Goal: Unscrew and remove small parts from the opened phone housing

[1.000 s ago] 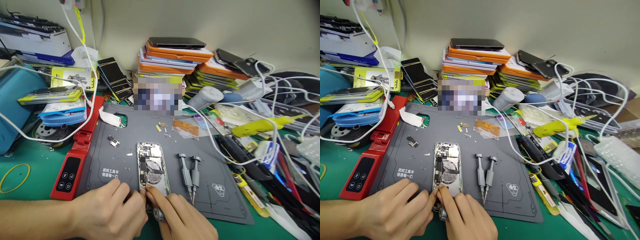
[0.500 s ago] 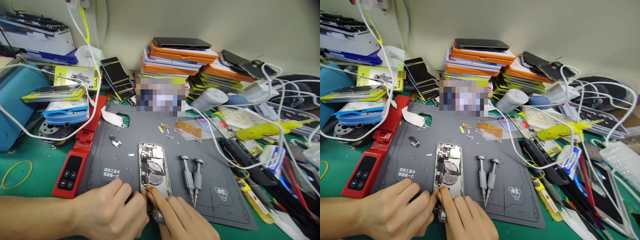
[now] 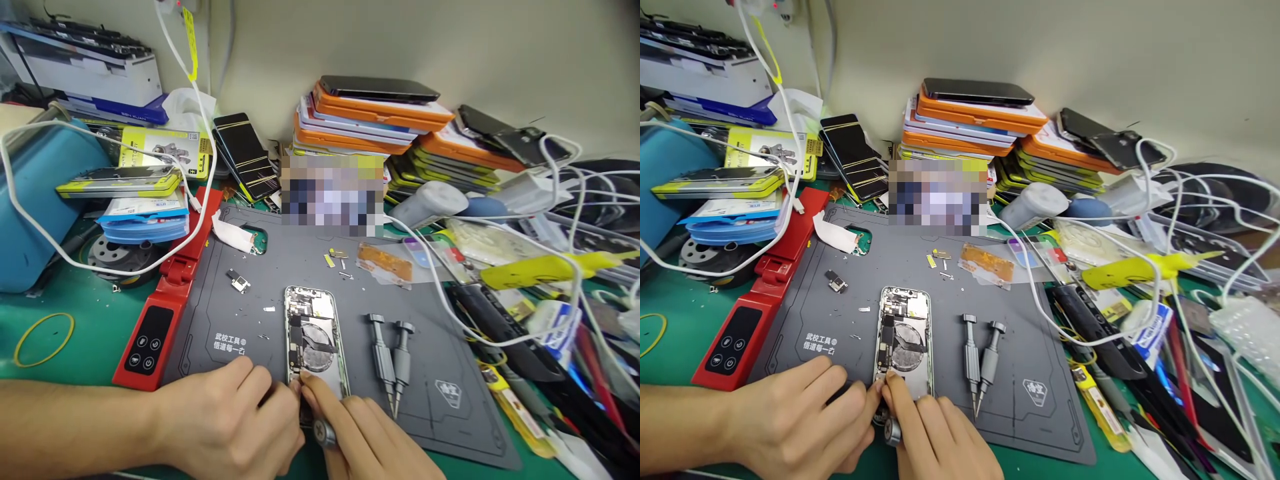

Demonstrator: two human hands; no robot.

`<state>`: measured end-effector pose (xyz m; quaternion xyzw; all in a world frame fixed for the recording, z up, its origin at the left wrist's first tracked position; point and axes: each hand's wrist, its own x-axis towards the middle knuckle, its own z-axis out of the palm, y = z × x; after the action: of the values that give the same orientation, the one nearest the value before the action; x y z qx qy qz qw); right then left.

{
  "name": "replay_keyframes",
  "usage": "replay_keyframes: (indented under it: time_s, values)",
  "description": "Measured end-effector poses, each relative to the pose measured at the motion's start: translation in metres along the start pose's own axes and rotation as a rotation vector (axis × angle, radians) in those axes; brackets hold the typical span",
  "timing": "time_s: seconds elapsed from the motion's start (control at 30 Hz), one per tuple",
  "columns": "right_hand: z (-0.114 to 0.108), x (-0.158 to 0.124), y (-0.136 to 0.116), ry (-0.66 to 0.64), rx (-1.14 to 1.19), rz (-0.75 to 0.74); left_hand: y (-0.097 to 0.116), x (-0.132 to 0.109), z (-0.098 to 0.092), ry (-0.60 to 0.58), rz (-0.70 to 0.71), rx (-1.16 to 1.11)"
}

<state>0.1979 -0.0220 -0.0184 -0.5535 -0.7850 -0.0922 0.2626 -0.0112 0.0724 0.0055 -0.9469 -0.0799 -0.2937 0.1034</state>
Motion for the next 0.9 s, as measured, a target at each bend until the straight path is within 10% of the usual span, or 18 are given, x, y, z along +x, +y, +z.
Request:
replay_keyframes:
  time_s: [0.9]
  values:
    - [0.003, 0.016, -0.005, 0.112, 0.018, 0.022, -0.003, -0.003, -0.003, -0.1, -0.019, 0.047]
